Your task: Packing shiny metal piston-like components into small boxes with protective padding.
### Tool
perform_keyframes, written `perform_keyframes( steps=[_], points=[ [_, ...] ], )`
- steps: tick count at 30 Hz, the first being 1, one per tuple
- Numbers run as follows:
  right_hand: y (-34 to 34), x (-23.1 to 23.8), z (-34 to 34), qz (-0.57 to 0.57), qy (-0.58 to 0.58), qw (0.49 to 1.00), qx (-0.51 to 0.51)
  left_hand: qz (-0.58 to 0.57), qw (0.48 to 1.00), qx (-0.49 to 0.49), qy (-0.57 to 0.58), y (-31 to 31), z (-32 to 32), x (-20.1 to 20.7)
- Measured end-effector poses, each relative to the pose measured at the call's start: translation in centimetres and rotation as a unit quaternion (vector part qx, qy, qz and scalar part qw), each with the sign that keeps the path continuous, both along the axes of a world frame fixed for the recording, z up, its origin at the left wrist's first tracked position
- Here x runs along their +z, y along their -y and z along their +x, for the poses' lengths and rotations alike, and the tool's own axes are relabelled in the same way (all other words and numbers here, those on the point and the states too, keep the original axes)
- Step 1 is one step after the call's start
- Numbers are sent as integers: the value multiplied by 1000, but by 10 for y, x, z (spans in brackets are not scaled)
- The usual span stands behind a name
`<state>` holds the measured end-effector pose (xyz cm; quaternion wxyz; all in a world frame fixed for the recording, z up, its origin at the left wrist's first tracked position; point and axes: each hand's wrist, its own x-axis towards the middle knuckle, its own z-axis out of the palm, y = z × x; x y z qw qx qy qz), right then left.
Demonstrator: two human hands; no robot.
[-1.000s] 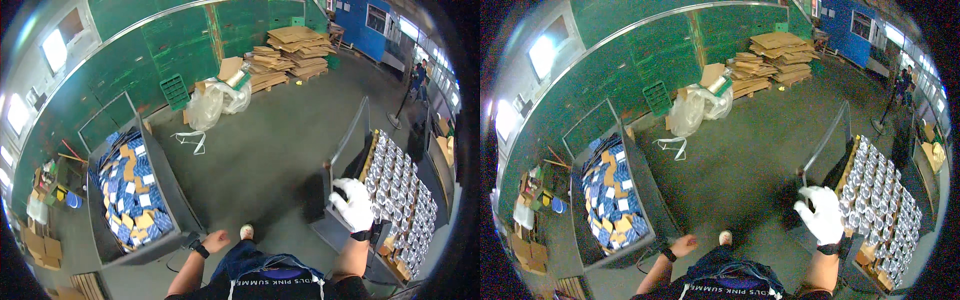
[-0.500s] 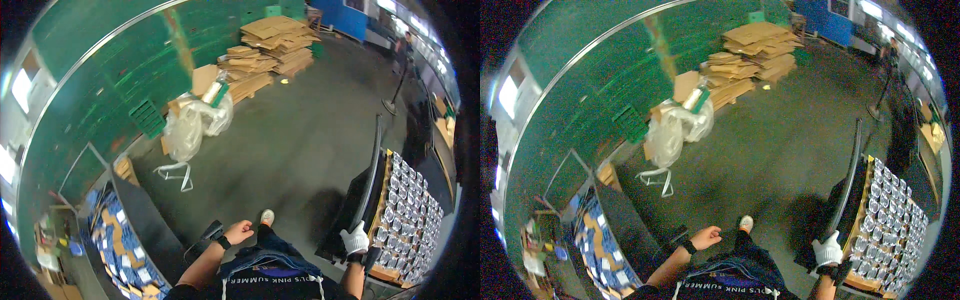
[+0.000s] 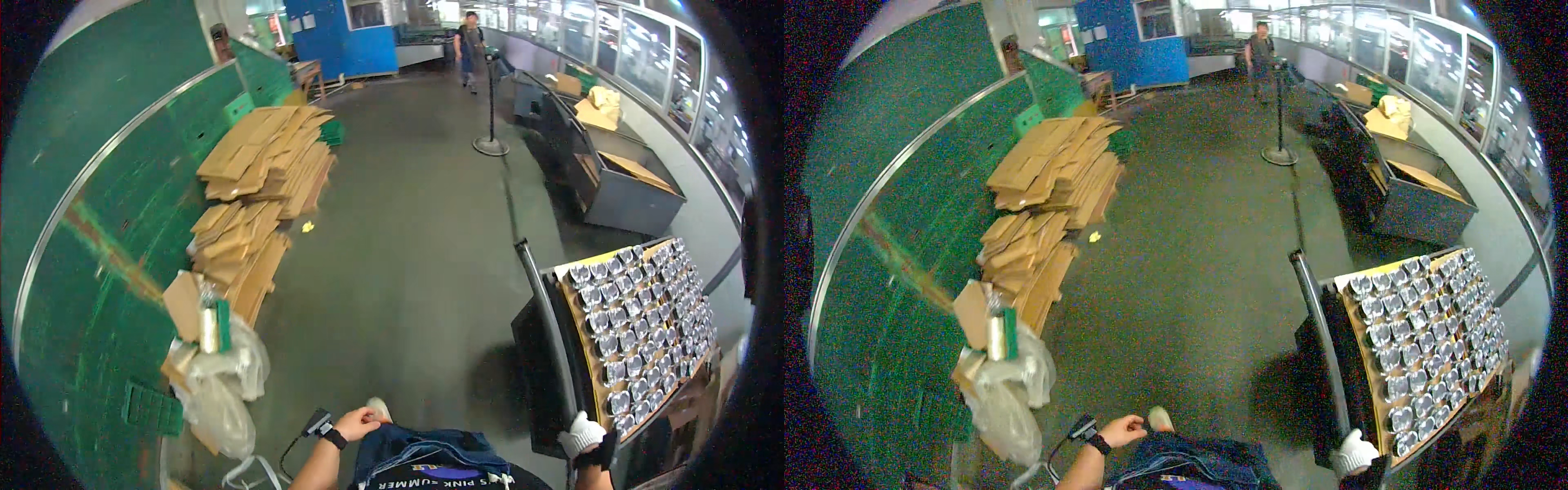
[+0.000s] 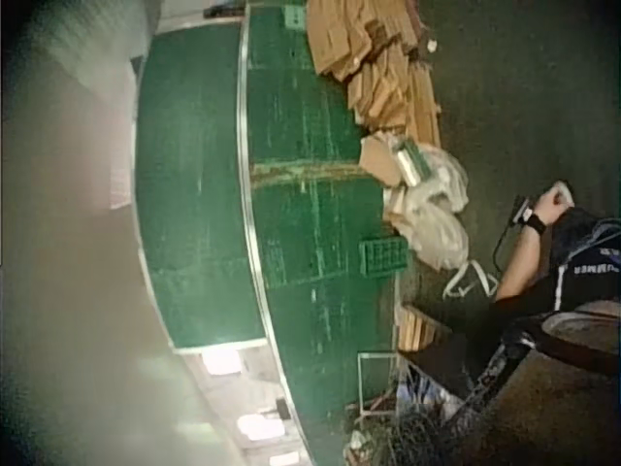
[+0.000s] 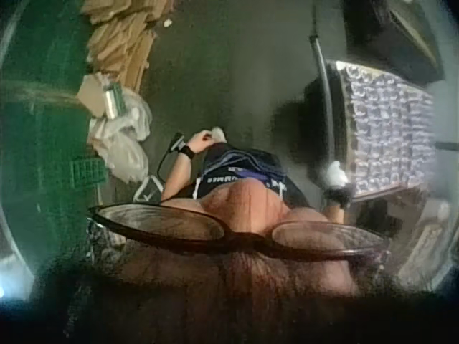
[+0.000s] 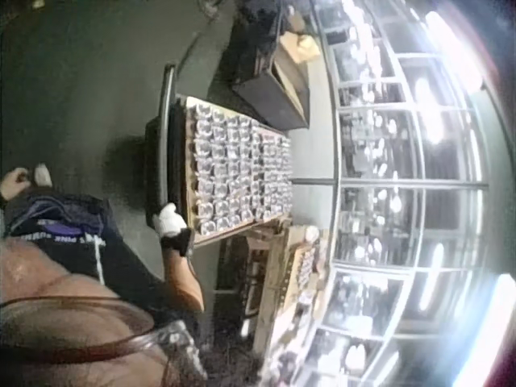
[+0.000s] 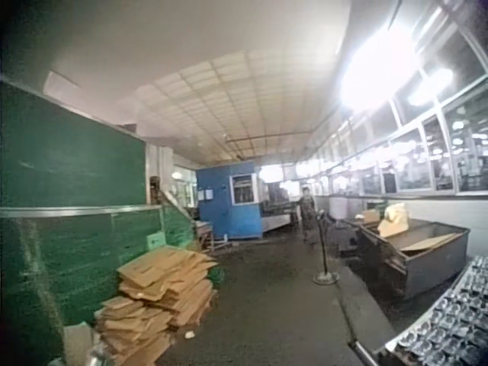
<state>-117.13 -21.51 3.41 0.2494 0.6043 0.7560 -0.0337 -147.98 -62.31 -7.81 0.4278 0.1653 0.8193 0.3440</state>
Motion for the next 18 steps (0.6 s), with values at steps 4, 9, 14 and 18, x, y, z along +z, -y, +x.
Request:
perform_keyframes(
  steps=[4, 9, 14, 18],
  points=[
    [44, 107, -98, -13, -112, 989, 91, -50, 986, -116, -108, -24, -129, -7],
    [69, 136, -289, -107, -273, 933, 208, 29, 975, -190, -114, -76, -285, 26],
    [56, 123, -410, -190, -284, 932, 121, 85, 958, -264, -79, -139, -402, 55],
    [30, 88, -495, -178, -225, 953, 100, 122, 955, -268, -38, -190, -493, 49]
  ],
)
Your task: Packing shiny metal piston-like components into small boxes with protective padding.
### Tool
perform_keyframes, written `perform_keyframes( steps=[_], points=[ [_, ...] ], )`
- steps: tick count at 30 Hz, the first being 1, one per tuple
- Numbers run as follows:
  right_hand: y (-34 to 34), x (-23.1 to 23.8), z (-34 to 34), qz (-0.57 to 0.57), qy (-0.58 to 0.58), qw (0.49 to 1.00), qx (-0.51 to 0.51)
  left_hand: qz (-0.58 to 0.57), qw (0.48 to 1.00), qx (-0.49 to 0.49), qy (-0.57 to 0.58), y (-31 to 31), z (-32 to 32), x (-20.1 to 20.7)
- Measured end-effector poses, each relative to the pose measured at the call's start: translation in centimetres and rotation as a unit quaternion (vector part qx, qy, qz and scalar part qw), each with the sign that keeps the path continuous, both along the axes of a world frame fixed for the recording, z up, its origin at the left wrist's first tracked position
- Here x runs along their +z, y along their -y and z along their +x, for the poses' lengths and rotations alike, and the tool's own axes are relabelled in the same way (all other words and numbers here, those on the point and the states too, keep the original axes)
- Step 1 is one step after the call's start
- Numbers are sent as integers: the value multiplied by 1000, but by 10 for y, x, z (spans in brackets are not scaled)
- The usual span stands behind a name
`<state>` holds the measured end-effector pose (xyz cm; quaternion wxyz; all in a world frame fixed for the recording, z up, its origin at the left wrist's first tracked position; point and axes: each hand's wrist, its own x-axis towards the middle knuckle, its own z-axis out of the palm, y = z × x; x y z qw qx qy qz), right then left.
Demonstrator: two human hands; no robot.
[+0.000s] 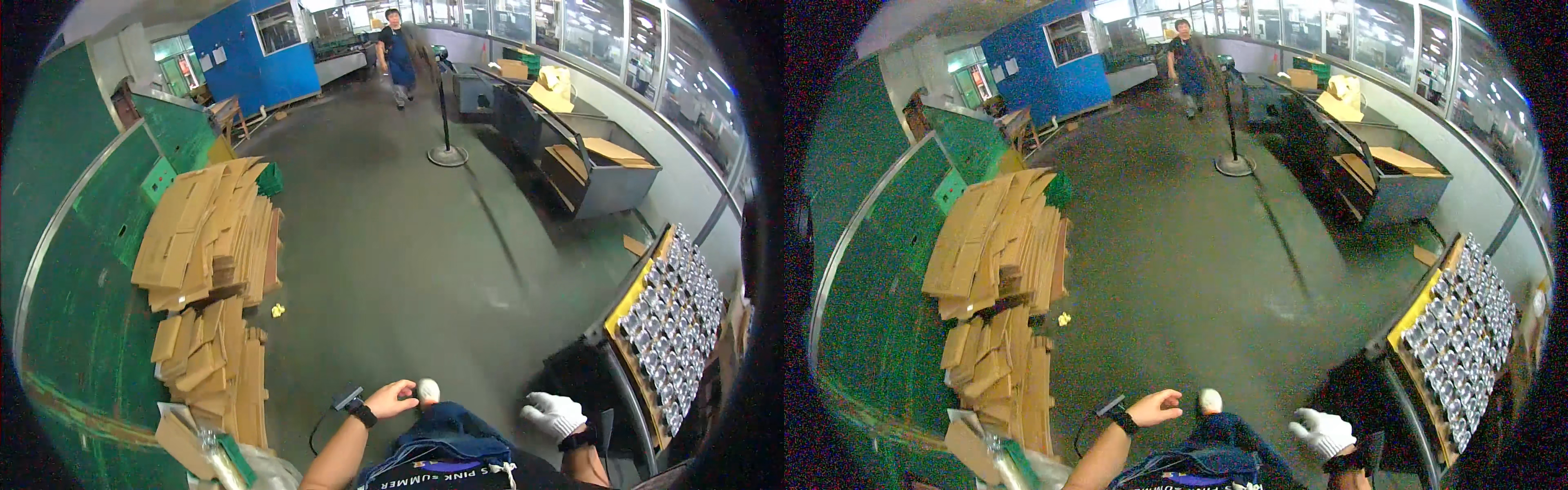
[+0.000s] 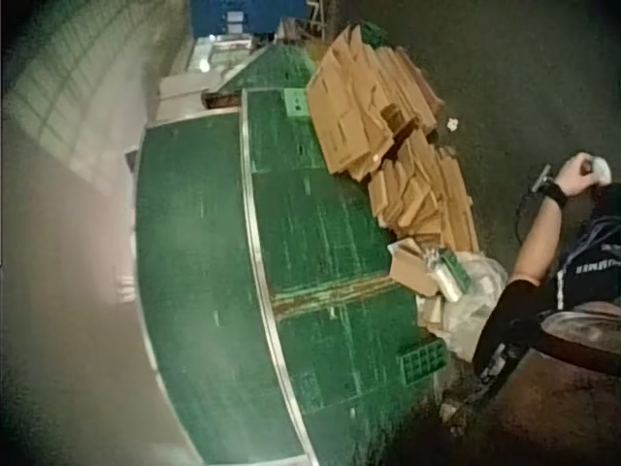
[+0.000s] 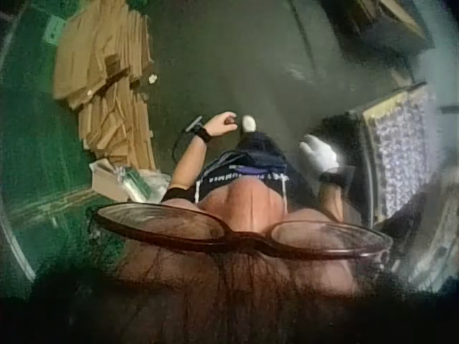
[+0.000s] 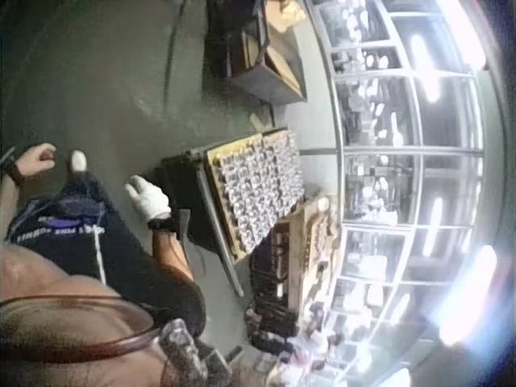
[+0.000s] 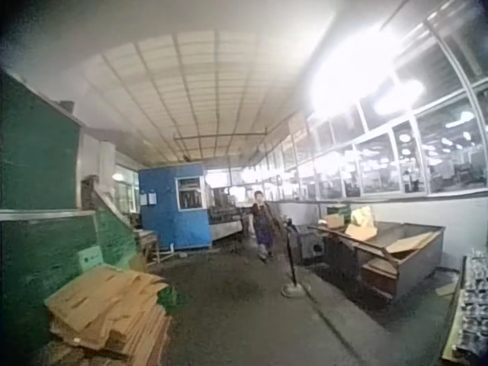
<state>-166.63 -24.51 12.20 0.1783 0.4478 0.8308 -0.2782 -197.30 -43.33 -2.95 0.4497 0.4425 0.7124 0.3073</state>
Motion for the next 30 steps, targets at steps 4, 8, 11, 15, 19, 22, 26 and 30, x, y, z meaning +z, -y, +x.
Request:
perform_keyframes(
  steps=[4, 8, 11, 15, 19, 22, 26, 30],
  points=[
    [-51, -29, -109, -3, -92, 995, -34, -37, 996, 4, -83, -40, -99, -4],
    [-115, -27, -248, 21, -168, 986, 8, -118, 984, 75, -112, -25, -210, -23],
    [-154, -15, -361, 0, -152, 982, 110, -136, 964, 217, -77, -2, -290, -17],
    [-197, -15, -493, -9, -165, 963, 213, -137, 923, 352, -76, 23, -368, -55],
    [-234, -22, -614, 40, -172, 960, 217, -202, 913, 356, -9, 11, -470, -93],
    [-261, -37, -685, 7, -149, 973, 175, -200, 915, 350, -29, -28, -577, -110],
    [-309, -29, -747, -43, -103, 987, 117, -129, 946, 290, -68, -173, -699, -31],
    [-361, -34, -800, -28, -96, 994, 34, -56, 967, 152, -196, -301, -807, -6]
  ],
)
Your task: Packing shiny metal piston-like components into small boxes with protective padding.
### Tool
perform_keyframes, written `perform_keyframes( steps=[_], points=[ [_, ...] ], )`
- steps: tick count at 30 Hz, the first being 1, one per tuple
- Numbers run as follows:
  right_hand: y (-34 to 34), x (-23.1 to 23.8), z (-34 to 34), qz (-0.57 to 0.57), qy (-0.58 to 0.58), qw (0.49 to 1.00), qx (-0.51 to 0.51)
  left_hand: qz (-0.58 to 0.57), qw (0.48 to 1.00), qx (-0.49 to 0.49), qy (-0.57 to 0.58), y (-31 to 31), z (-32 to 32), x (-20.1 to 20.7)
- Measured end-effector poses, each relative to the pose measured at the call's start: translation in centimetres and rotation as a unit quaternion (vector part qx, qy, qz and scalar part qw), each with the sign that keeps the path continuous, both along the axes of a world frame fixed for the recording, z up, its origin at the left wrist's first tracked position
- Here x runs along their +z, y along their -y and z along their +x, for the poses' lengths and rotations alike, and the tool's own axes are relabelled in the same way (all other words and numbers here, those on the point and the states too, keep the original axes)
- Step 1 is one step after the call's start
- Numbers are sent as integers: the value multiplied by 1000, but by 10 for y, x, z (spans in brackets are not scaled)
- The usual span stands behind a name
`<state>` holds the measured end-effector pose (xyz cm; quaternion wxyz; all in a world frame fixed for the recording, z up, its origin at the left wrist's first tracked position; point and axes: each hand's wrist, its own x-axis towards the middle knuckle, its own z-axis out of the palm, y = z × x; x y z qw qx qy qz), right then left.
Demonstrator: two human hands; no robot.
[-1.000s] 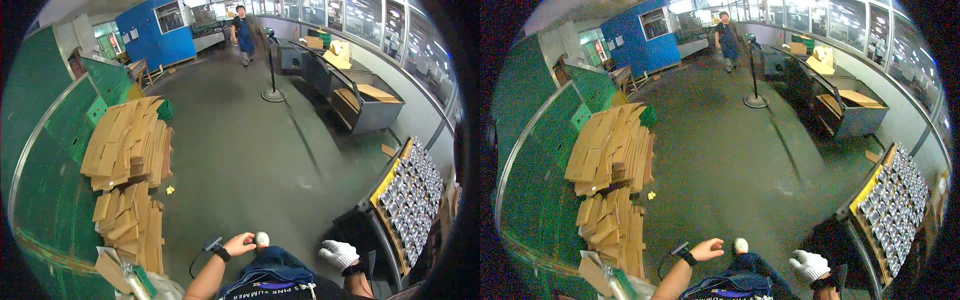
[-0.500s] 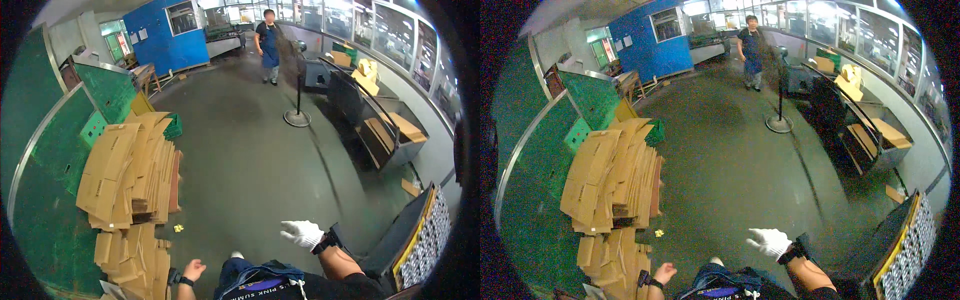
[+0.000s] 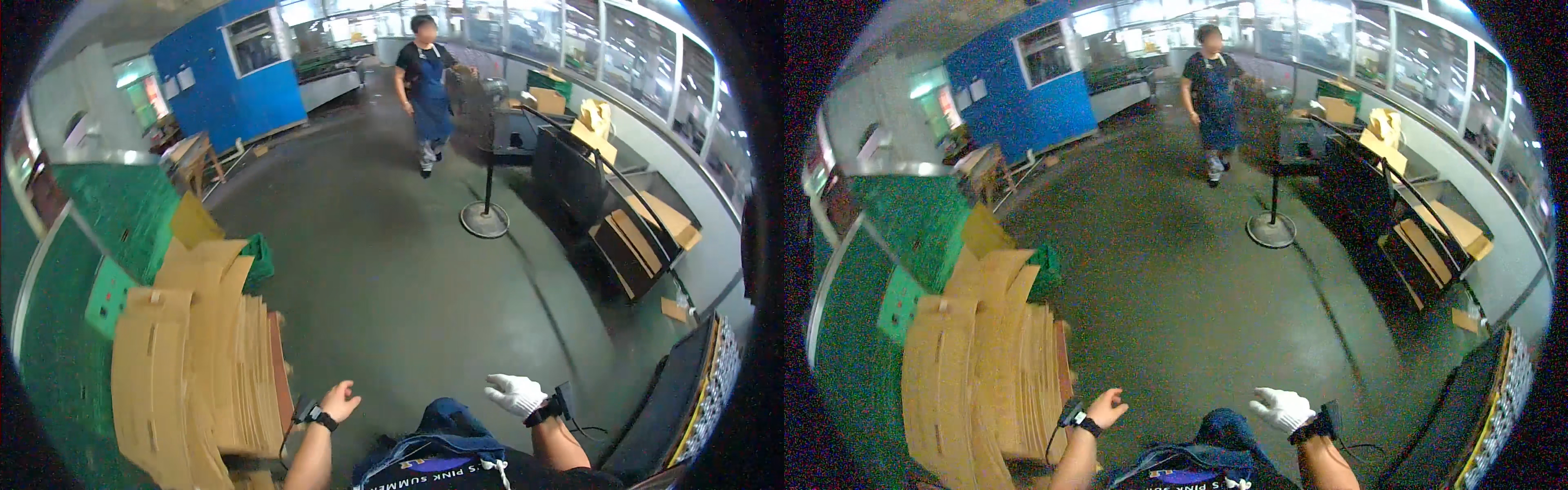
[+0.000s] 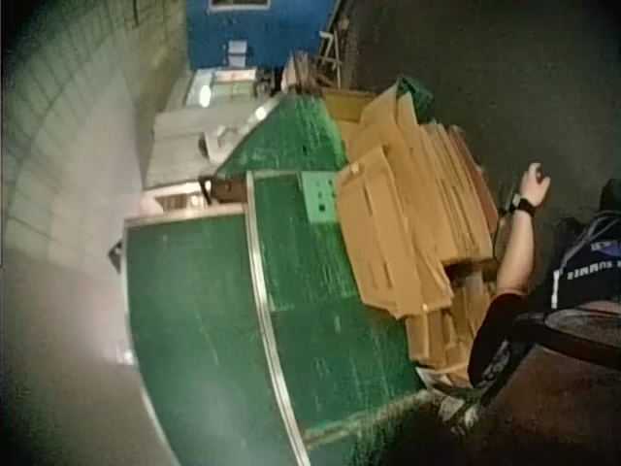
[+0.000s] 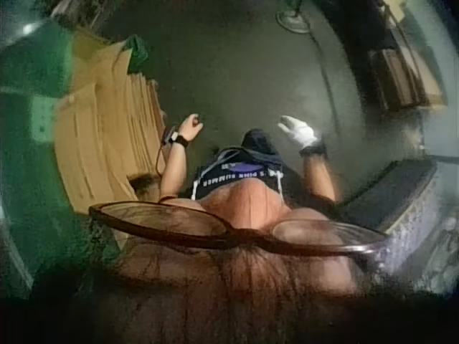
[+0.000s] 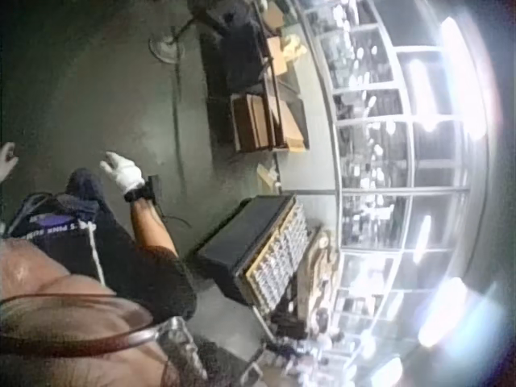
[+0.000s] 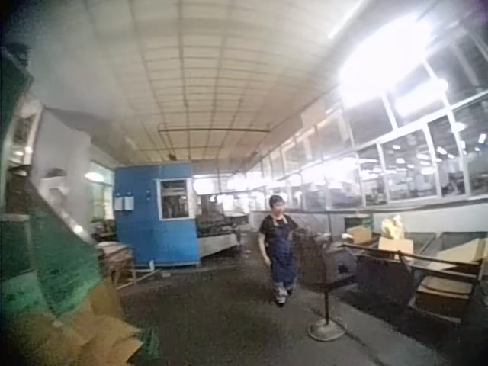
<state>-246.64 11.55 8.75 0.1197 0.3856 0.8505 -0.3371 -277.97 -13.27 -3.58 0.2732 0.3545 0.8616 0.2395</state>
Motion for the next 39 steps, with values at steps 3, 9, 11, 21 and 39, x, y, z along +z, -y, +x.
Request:
perform_keyframes(
  steps=[3, 9, 11, 21, 39],
  points=[
    [-43, -16, -38, -24, 45, 995, -90, 27, 997, -67, -39, -96, -68, 9],
    [-165, -29, -138, -9, 30, 993, -117, -57, 990, -130, -22, -215, -174, 0],
    [-200, -15, -178, -16, 7, 994, -109, -61, 989, -132, -7, -232, -215, -5],
    [-350, -19, -358, -23, -35, 996, -84, -164, 981, -90, 53, -329, -401, -64],
    [-449, -14, -500, -92, 26, 967, -237, -87, 949, -303, 22, -625, -559, -37]
  ],
)
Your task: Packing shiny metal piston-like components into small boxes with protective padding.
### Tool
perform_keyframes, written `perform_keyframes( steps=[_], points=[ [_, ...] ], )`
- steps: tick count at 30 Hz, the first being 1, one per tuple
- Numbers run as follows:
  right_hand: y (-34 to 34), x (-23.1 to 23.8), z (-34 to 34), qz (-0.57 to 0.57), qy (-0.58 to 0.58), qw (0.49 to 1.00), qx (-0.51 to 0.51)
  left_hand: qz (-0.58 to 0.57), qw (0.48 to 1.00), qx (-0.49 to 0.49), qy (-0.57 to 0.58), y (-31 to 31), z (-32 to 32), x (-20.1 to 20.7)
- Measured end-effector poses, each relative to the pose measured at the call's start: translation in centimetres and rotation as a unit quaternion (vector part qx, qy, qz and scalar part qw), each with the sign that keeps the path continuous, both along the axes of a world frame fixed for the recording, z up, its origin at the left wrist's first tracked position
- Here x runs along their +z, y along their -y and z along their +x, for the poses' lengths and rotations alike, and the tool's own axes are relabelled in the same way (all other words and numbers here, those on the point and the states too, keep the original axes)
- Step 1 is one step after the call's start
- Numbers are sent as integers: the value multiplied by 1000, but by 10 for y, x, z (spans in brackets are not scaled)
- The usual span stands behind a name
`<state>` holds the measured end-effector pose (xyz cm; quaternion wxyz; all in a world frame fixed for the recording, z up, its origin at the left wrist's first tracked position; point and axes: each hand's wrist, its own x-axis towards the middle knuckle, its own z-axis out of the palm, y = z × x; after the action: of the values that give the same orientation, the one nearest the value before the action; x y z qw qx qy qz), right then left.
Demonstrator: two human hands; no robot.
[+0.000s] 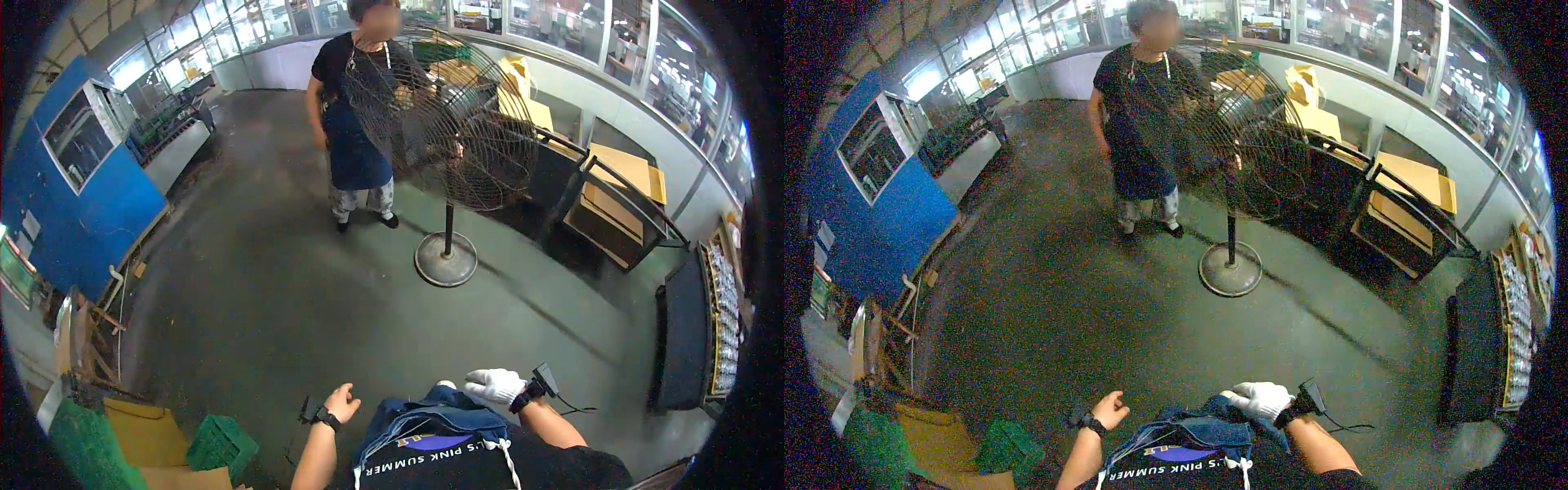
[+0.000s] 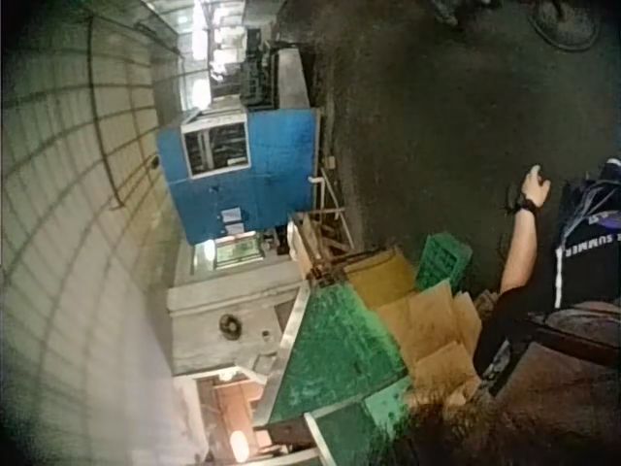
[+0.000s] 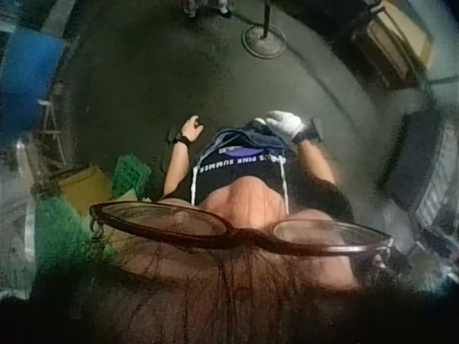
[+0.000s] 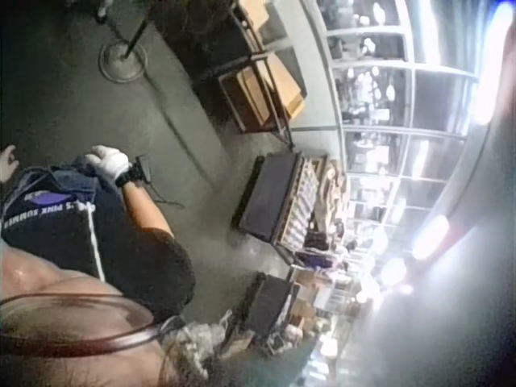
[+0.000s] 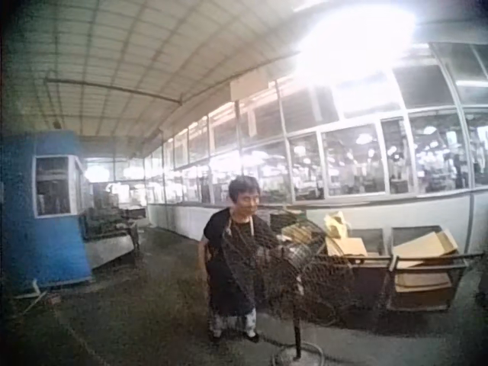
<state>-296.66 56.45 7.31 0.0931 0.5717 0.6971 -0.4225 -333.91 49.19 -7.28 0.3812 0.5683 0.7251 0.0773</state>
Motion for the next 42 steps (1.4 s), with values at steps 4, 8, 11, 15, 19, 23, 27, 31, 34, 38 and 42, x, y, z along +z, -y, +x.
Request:
perform_keyframes(
  steps=[4, 8, 11, 15, 19, 23, 27, 31, 34, 38, 42],
  points=[
    [-16, -2, -7, 17, 5, 1000, 17, -54, 998, 12, 25, 18, -3, -18],
    [-27, 0, -11, -14, -3, 1000, -17, -99, 995, 5, -19, 19, -9, -11],
    [-21, -5, -9, -27, 18, 999, -2, -90, 996, -7, 7, 20, -10, -23],
    [-7, -7, -6, -27, 42, 999, -4, -118, 992, -44, 14, 7, -1, -31],
    [12, -16, 1, -58, 37, 997, -34, -105, 990, -93, -3, -3, 5, -31],
    [24, -28, 13, -87, 42, 993, -61, -24, 995, -95, -11, 1, 8, -53],
    [22, -28, 21, -66, 19, 997, -39, -35, 994, -99, 1, 3, 19, -50],
    [22, -23, 36, -35, 1, 999, -20, -105, 987, -122, -15, -1, 42, -36],
    [31, -27, 65, -19, -9, 999, -44, -118, 979, -163, -20, -6, 66, -42],
    [56, -32, 112, -19, 5, 995, -95, -95, 963, -250, -19, -27, 122, -50],
    [90, -41, 167, -32, 2, 984, -173, -73, 929, -363, -16, -61, 204, -58]
  ],
)
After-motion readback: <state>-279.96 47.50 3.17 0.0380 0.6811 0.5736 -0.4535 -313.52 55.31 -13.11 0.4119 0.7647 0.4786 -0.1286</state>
